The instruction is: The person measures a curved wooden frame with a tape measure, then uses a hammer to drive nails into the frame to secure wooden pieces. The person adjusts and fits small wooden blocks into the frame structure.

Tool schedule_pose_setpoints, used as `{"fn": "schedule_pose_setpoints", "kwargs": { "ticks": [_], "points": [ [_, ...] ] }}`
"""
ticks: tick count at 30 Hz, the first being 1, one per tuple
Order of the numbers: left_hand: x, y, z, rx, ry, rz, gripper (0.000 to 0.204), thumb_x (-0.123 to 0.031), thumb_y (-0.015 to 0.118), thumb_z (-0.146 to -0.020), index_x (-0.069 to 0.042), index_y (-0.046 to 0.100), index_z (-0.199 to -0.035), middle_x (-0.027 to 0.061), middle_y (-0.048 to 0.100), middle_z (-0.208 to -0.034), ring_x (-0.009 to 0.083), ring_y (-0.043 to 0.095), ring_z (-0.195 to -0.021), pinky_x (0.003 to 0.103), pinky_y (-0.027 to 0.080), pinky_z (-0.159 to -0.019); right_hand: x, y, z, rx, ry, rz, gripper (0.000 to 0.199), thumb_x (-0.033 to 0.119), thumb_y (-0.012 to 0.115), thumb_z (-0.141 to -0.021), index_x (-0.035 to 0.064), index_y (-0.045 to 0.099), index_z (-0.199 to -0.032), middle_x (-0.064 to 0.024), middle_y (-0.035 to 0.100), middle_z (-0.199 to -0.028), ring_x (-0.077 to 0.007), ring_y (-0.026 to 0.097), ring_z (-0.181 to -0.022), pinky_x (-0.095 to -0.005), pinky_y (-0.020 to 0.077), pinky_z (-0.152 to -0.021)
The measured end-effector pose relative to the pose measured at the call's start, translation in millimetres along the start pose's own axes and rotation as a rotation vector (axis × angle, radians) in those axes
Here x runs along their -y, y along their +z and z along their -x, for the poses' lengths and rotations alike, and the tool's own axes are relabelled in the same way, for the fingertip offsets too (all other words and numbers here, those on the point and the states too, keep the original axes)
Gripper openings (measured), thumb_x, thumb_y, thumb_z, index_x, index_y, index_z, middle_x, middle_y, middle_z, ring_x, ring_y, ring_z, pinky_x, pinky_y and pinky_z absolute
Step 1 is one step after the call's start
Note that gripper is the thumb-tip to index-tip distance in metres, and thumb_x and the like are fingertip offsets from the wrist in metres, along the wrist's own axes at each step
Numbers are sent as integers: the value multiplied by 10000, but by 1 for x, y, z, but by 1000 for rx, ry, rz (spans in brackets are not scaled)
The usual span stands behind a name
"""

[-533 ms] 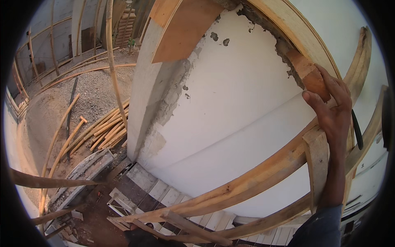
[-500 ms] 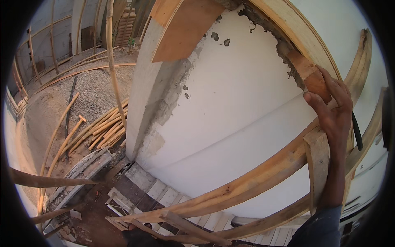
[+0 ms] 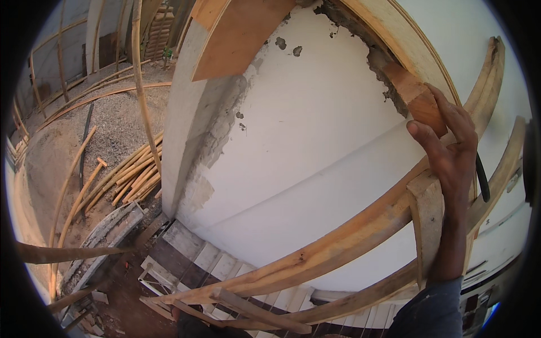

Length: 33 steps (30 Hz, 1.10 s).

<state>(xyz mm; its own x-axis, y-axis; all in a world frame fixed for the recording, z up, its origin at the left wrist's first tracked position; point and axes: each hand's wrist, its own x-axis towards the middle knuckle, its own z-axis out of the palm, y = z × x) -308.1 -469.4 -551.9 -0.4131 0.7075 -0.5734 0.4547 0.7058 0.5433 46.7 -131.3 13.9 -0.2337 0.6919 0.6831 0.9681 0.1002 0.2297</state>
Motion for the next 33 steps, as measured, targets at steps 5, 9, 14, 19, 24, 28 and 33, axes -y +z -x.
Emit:
{"fn": "schedule_pose_setpoints", "kwargs": {
  "ticks": [5,9,14,19,24,28,33],
  "points": [
    [-1,-7,1,-12,27,-22,278,29,528,-917,53,577,-1190,290,540,-1270,451,537,-1170,469,438,-971,-4,-1,-2,-2,-86,-2,598,307,886,-705,70,702,-1223,-133,703,-1058,-263,553,-1123,-436,391,-1031],
    [6,-21,3,-67,88,-44,279,30,527,-918,53,576,-1192,292,539,-1274,452,535,-1174,470,437,-974,-9,-2,-2,10,-147,1,560,298,874,-727,88,708,-1219,-121,716,-1055,-271,548,-1120,-444,350,-1053],
    [-46,-40,-40,-279,170,-88,301,35,514,-937,56,552,-1235,336,478,-1362,463,470,-1276,505,387,-1035,-6,-1,-1,-11,-118,114,568,331,871,-729,115,706,-1227,-110,713,-1055,-261,544,-1126,-457,330,-1067],
    [-251,-27,-90,-413,702,549,136,74,631,-876,7,640,-994,104,633,-909,213,626,-821,330,487,-719,-1,-2,-2,-5,-124,210,598,389,860,-735,90,699,-1227,-97,708,-1058,-251,545,-1107,-451,323,-1069],
    [-451,-24,-52,-200,885,1065,126,50,696,-849,2,662,-961,76,678,-892,152,656,-774,284,522,-716,-1,-2,-3,34,-113,155,621,320,876,-702,53,683,-1228,-89,707,-1058,-235,555,-1092,-419,312,-1063],
    [-545,-38,-12,55,1007,1313,90,16,704,-871,-9,689,-956,64,696,-907,138,673,-790,266,542,-715,-1,-3,-4,50,-113,138,594,260,878,-687,45,686,-1206,-88,696,-1094,-235,547,-1133,-428,307,-1052],
    [-613,-59,19,161,1084,1522,99,-22,723,-887,-17,697,-982,23,661,-924,88,623,-800,243,507,-721,-5,-3,-4,10,-199,137,582,258,881,-690,29,683,-1188,-103,673,-1122,-257,526,-1124,-461,306,-1034]
  ]
}}
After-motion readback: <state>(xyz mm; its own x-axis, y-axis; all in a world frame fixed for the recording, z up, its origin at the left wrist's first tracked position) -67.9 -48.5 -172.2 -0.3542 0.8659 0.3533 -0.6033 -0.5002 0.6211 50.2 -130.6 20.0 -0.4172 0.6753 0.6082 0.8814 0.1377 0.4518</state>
